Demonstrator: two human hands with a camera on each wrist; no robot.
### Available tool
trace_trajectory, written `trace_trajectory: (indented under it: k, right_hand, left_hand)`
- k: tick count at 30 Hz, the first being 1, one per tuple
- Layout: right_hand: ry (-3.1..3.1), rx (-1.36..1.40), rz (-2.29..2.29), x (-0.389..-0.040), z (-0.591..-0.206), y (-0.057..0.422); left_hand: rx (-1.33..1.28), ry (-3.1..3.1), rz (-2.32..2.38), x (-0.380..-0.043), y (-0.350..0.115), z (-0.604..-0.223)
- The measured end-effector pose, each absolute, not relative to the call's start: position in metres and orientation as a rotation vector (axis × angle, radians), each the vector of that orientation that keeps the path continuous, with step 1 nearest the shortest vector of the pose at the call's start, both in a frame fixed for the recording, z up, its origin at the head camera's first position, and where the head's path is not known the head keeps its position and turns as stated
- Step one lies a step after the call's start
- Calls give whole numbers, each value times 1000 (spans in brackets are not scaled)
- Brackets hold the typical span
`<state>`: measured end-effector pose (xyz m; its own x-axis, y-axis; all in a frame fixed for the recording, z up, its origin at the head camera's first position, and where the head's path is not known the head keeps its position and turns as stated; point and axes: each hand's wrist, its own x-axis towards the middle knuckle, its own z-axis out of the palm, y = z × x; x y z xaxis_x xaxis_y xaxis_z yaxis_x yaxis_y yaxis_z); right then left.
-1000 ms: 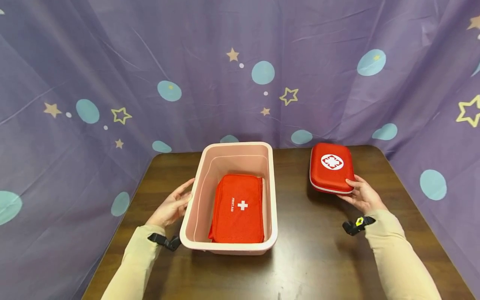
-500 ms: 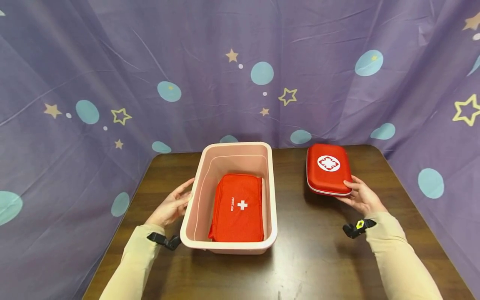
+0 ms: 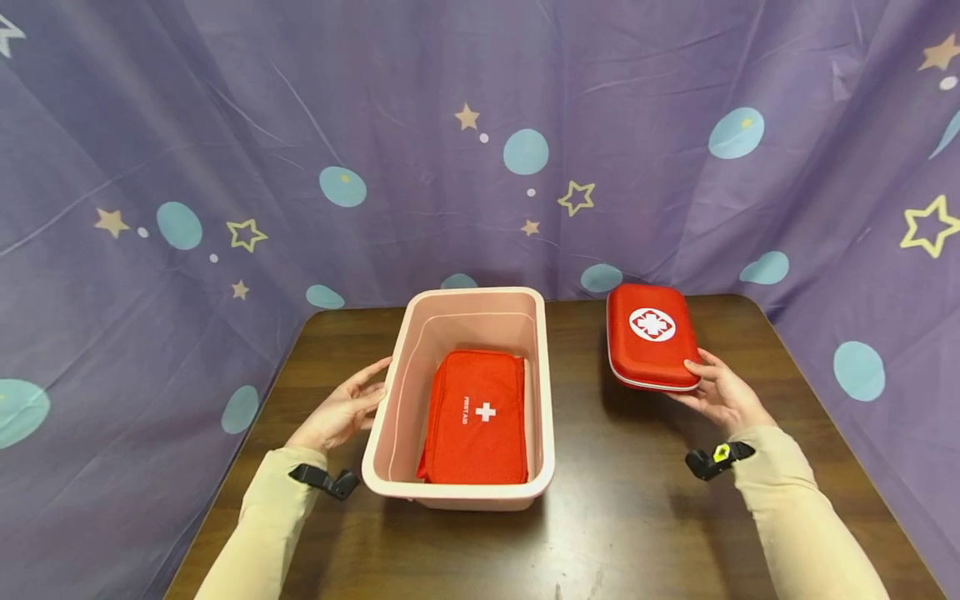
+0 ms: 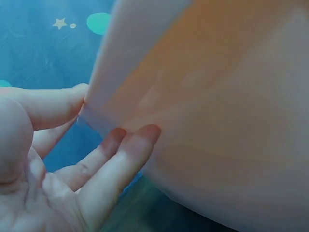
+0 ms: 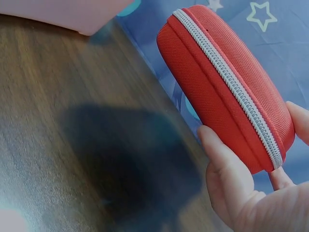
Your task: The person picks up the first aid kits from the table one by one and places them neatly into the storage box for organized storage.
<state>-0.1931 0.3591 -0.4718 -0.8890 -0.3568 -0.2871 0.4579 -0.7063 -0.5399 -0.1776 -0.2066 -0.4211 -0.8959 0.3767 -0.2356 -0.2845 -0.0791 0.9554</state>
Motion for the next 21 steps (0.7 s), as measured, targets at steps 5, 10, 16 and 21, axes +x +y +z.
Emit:
trace_trajectory:
  k: [5, 10, 16, 21]
  right_hand:
    - [898, 271, -2535, -194, -470, 354]
    - [883, 242, -2534, -193, -466, 351]
    - [814, 127, -2534, -193, -458, 350]
    - [829, 156, -2550, -194, -449, 347]
  left_hand:
    - [83, 1747, 2011, -178, -207, -417]
    - [87, 1730, 2001, -178, -208, -416]
    - [103, 1721, 2002, -179, -209, -416]
    - [100, 1719, 2003, -179, -209, -417]
